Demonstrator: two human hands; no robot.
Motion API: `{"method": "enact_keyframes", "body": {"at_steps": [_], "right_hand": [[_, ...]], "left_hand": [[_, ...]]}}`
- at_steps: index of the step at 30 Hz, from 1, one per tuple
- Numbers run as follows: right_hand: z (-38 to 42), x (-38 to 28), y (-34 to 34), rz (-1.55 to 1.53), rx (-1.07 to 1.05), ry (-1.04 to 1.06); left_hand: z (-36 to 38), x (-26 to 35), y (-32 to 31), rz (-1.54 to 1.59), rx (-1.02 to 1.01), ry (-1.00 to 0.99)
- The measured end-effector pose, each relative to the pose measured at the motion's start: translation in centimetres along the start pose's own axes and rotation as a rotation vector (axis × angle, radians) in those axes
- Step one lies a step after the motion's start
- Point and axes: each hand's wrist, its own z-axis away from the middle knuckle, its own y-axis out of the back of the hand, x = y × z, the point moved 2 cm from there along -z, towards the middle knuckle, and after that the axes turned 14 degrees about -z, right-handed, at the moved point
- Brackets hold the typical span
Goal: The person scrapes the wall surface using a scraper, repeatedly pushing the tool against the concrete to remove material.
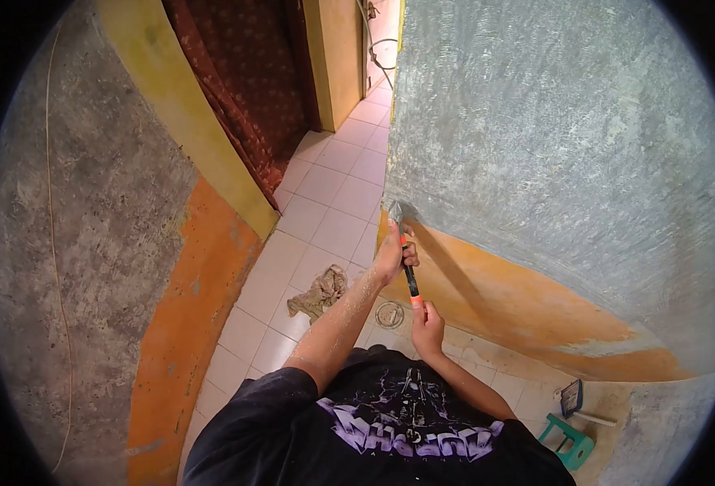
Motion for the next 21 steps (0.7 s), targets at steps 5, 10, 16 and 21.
{"method": "enact_keyframes", "body": {"at_steps": [5,10,16,21], "right_hand": [[-0.8,-0.4,0.9,0.019,-0.057,0.034],[-0.9,-0.5,-0.6,0.008,-0.043,0.034],[-0.7,-0.2,-0.9,0.022,-0.05,0.006],[0.2,-0.2,-0.8,-0.025,-0.024,-0.04]], "left_hand": [[0.2,0.3,-0.5,0.051,0.011,0.029],[0.6,1.7,0.3,-0.053,0.049,-0.027],[0.3,1.6,0.7,-0.072,0.034,-0.005],[0.9,1.3,0.5,-0.077,0.013,0.048]]}}
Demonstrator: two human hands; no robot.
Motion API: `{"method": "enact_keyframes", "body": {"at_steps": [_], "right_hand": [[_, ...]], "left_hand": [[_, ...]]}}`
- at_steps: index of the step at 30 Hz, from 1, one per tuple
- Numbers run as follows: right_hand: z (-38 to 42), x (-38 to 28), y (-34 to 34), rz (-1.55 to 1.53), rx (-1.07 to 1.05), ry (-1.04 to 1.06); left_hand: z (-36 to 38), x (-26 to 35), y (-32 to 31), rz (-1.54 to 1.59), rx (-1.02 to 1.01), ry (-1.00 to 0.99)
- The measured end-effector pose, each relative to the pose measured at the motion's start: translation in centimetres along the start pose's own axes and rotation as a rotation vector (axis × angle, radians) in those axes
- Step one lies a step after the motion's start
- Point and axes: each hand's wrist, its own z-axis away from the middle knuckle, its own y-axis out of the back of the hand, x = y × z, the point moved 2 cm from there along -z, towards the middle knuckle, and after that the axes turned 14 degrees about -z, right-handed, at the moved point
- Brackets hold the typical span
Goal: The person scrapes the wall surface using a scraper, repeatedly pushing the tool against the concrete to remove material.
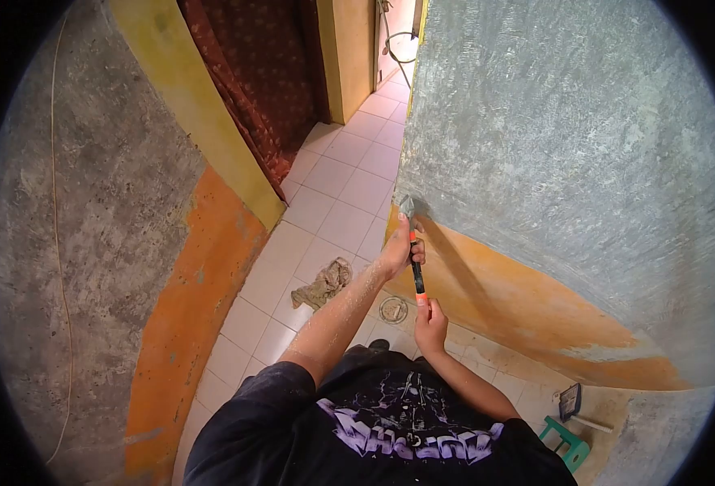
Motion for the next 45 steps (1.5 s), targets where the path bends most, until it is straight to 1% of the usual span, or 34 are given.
{"method": "enact_keyframes", "body": {"at_steps": [1,4,6,9,12,15,16,18,21,24,29,33,35,39,42,45], "right_hand": [[-0.2,-0.4,-0.2,0.018,-0.012,0.011],[-1.3,-1.3,-1.1,0.035,-0.022,0.028],[-1.6,-1.4,-1.6,-0.008,-0.026,0.022],[-0.8,-1.1,-0.3,0.01,-0.062,0.081],[-0.1,1.3,1.5,-0.031,-0.101,-0.003],[0.4,3.5,2.8,-0.202,-0.162,-0.157],[0.8,3.8,3.2,-0.216,-0.17,-0.182],[1.2,4.0,4.1,-0.253,-0.177,-0.219],[1.8,5.1,5.7,-0.279,-0.149,-0.223],[2.7,4.9,8.5,-0.32,-0.118,-0.254],[5.7,6.5,14.2,-0.332,-0.068,-0.215],[10.4,7.6,19.7,-0.374,-0.001,-0.272],[13.2,8.9,23.0,-0.396,0.026,-0.266],[19.0,9.9,30.0,-0.458,0.098,-0.286],[22.4,10.2,35.2,-0.534,0.152,-0.353],[24.7,7.6,40.2,-0.615,0.135,-0.476]], "left_hand": [[-0.1,0.2,-0.3,-0.006,0.014,0.003],[-0.8,1.2,1.3,0.055,0.032,-0.081],[-1.2,1.2,1.6,0.065,0.036,-0.052],[-0.5,0.6,0.9,0.066,0.033,-0.02],[0.6,-1.2,-0.1,0.075,0.021,0.007],[1.1,-2.5,-0.8,0.091,0.01,0.046],[1.3,-2.9,-1.2,0.086,0.01,0.054],[1.3,-3.3,-2.1,0.077,-0.012,0.066],[1.6,-3.9,-4.3,0.064,-0.066,0.075],[1.7,-4.7,-7.6,0.043,-0.118,0.081],[2.5,-8.2,-13.8,0.054,-0.212,0.116],[4.8,-12.3,-19.8,0.037,-0.261,0.188],[6.1,-14.7,-23.2,0.031,-0.298,0.231],[8.8,-20.0,-30.8,0.021,-0.406,0.274],[10.6,-23.3,-36.5,0.009,-0.451,0.319],[11.4,-25.7,-40.9,0.041,-0.461,0.365]]}}
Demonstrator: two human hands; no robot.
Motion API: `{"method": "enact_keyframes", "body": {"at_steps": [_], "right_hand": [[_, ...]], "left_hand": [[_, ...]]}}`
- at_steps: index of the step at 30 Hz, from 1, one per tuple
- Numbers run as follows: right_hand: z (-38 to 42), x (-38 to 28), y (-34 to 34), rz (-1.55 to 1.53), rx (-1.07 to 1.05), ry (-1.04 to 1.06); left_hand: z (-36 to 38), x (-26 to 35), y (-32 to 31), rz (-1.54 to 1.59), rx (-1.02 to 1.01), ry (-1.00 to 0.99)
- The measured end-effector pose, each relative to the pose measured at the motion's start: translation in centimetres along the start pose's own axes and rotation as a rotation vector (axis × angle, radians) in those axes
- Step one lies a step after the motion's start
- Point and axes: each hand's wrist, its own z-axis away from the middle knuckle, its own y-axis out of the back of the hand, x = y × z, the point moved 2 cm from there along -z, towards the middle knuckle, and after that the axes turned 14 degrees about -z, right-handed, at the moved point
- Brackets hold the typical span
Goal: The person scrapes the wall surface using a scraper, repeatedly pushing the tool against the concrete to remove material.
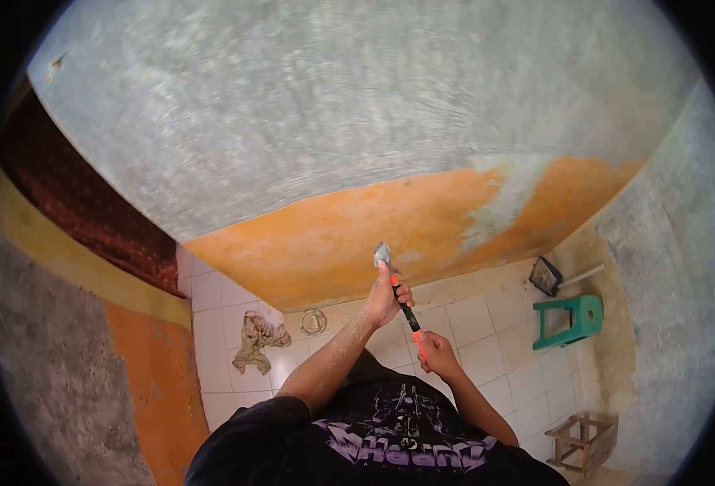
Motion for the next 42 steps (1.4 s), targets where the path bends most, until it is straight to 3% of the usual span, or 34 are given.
{"method": "enact_keyframes", "body": {"at_steps": [6,12,22,27,32,42], "right_hand": [[2.2,-7.3,6.2,-0.08,-0.055,-0.082],[-0.7,-13.5,12.2,-0.256,-0.359,-0.135],[-4.2,-20.9,21.4,-0.303,-0.388,-0.24],[-6.7,-24.1,25.0,-0.384,-0.476,-0.303],[-10.0,-27.4,28.7,-0.333,-0.542,-0.405],[-15.5,-31.3,33.1,-0.018,-0.506,-0.393]], "left_hand": [[-3.6,-0.4,-6.9,0.015,-0.088,-0.063],[-8.8,2.0,-12.8,-0.017,-0.163,-0.175],[-19.2,0.8,-20.0,0.029,-0.149,-0.163],[-22.6,0.9,-22.2,0.041,-0.11,-0.277],[-25.6,1.0,-24.5,0.117,0.058,-0.35],[-30.5,-0.2,-26.0,0.105,0.408,-0.523]]}}
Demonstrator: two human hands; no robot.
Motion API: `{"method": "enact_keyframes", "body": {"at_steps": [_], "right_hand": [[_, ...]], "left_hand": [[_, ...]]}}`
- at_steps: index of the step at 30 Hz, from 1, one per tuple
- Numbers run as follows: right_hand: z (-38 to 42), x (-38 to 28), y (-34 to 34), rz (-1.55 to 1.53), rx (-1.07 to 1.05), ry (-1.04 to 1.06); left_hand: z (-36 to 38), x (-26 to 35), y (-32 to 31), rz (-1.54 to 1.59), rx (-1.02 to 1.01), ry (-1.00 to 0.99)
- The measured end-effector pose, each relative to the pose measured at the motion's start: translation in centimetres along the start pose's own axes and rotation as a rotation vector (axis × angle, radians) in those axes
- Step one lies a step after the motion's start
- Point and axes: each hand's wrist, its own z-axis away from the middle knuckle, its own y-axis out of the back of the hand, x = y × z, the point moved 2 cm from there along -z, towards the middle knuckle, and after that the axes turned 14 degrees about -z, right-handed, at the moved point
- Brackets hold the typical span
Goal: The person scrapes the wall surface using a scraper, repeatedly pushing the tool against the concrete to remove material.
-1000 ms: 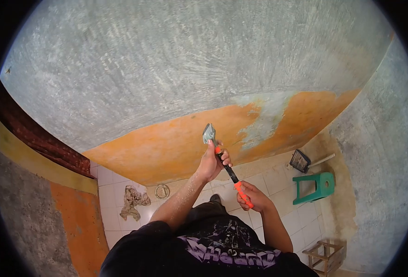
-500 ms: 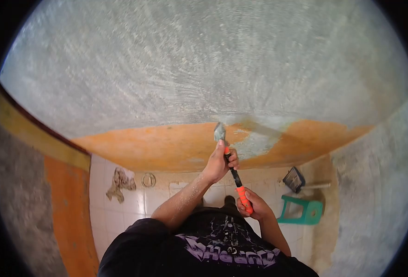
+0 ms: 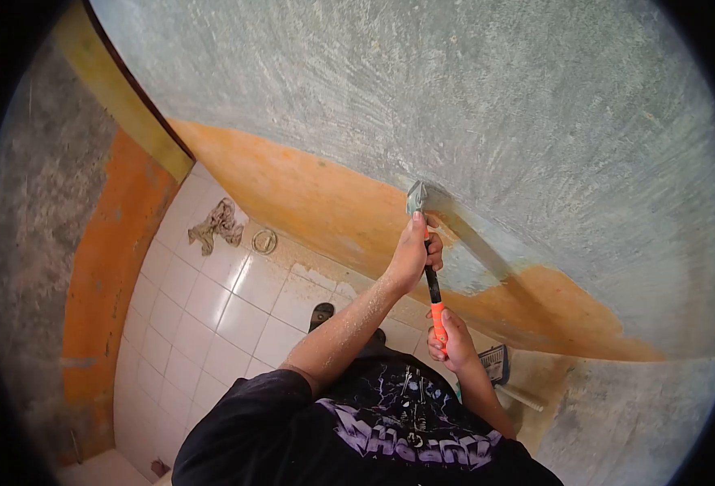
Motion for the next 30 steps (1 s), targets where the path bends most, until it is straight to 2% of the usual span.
{"method": "enact_keyframes", "body": {"at_steps": [11,30], "right_hand": [[0.2,-1.9,1.1,0.099,0.013,0.033],[-1.3,-1.0,-1.2,0.26,0.105,0.144]], "left_hand": [[-0.3,-0.5,-1.3,0.003,0.092,-0.061],[-0.7,0.8,0.3,-0.035,0.06,-0.055]]}}
